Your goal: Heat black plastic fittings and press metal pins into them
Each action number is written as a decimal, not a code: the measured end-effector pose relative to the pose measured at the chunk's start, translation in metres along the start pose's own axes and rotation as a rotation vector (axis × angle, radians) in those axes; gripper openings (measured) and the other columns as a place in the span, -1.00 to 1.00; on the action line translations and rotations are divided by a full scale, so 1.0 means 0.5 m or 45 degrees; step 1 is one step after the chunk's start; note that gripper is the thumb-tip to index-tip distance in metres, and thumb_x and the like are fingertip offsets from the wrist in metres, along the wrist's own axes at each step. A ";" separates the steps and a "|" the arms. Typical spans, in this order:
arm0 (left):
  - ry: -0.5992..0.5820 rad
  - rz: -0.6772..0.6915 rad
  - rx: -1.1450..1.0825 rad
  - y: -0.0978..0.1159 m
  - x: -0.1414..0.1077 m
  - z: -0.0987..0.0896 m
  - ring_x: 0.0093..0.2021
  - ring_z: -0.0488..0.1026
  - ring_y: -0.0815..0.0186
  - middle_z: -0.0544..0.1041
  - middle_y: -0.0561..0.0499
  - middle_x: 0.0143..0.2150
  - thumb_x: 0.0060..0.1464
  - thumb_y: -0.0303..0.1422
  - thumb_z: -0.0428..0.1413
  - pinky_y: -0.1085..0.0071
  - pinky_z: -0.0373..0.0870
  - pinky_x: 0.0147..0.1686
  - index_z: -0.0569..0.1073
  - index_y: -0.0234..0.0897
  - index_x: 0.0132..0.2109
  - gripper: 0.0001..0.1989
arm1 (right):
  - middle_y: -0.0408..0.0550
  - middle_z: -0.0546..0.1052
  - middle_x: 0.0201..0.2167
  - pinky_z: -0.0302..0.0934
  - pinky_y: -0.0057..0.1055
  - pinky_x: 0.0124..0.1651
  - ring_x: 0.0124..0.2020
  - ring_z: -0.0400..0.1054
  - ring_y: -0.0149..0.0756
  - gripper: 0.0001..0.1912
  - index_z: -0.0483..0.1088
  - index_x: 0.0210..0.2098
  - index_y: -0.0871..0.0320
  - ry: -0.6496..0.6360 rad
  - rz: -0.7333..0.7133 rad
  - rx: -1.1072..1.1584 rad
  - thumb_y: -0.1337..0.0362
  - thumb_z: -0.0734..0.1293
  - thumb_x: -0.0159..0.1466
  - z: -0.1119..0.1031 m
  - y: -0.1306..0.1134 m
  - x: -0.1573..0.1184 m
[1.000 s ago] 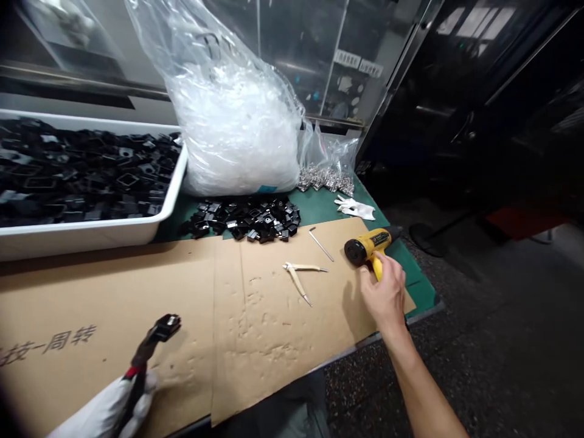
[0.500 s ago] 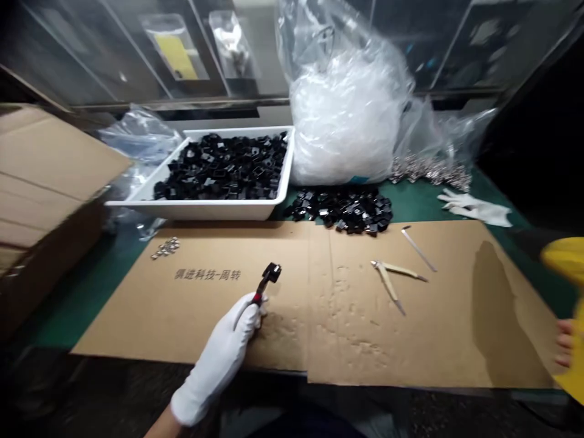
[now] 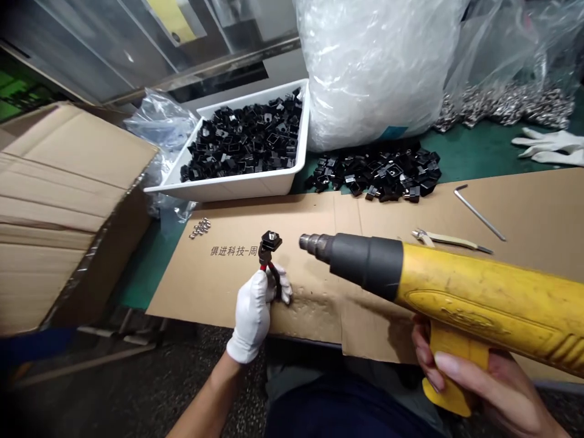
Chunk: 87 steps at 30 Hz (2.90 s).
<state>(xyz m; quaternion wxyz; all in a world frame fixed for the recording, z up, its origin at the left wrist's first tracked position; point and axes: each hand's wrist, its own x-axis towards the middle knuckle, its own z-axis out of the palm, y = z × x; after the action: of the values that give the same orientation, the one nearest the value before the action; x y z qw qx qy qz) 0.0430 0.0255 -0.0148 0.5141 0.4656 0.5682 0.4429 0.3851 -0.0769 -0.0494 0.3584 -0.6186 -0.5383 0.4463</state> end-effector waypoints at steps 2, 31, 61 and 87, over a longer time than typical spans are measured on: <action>0.016 0.073 0.053 -0.008 0.000 0.001 -0.46 0.39 0.38 0.46 0.03 -0.40 0.42 0.01 -0.09 0.40 0.37 -0.37 0.44 -0.34 -0.09 -0.52 | 0.08 0.47 -0.37 0.23 -0.14 -0.49 -0.57 0.31 -0.16 -0.60 0.47 0.00 -0.05 -0.181 0.255 0.534 -0.10 0.20 0.39 0.012 -0.041 0.005; 0.084 0.179 0.171 -0.020 0.008 0.005 -0.45 0.27 0.39 0.39 0.04 -0.41 0.37 0.03 -0.01 0.43 0.28 -0.41 0.50 -0.36 -0.07 -0.51 | -0.03 0.51 -0.45 0.20 -0.35 -0.49 -0.59 0.30 -0.31 -0.55 0.53 -0.09 0.05 -0.223 0.608 1.048 -0.02 0.52 0.10 0.038 -0.079 0.040; 0.052 0.136 0.136 -0.010 0.014 0.000 -0.44 0.32 0.37 0.44 0.03 -0.41 0.36 0.05 -0.01 0.42 0.30 -0.38 0.51 -0.35 -0.09 -0.49 | 0.00 0.52 -0.42 0.25 -0.30 -0.43 -0.56 0.33 -0.27 -0.54 0.54 -0.07 0.08 -0.269 0.579 1.003 -0.04 0.47 0.13 0.032 -0.088 0.046; 0.041 0.153 0.220 -0.010 0.016 -0.003 -0.45 0.32 0.35 0.43 0.03 -0.42 0.36 0.05 -0.02 0.40 0.30 -0.37 0.51 -0.34 -0.11 -0.49 | -0.01 0.52 -0.43 0.25 -0.31 -0.43 -0.55 0.34 -0.26 -0.52 0.53 -0.07 0.08 -0.274 0.597 1.027 -0.04 0.49 0.12 0.032 -0.091 0.047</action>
<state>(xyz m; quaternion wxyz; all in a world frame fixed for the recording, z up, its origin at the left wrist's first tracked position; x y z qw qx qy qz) 0.0409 0.0323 -0.0210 0.4354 0.5343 0.5835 0.4295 0.3550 -0.0471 -0.0168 0.4017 -0.4851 -0.2024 0.7499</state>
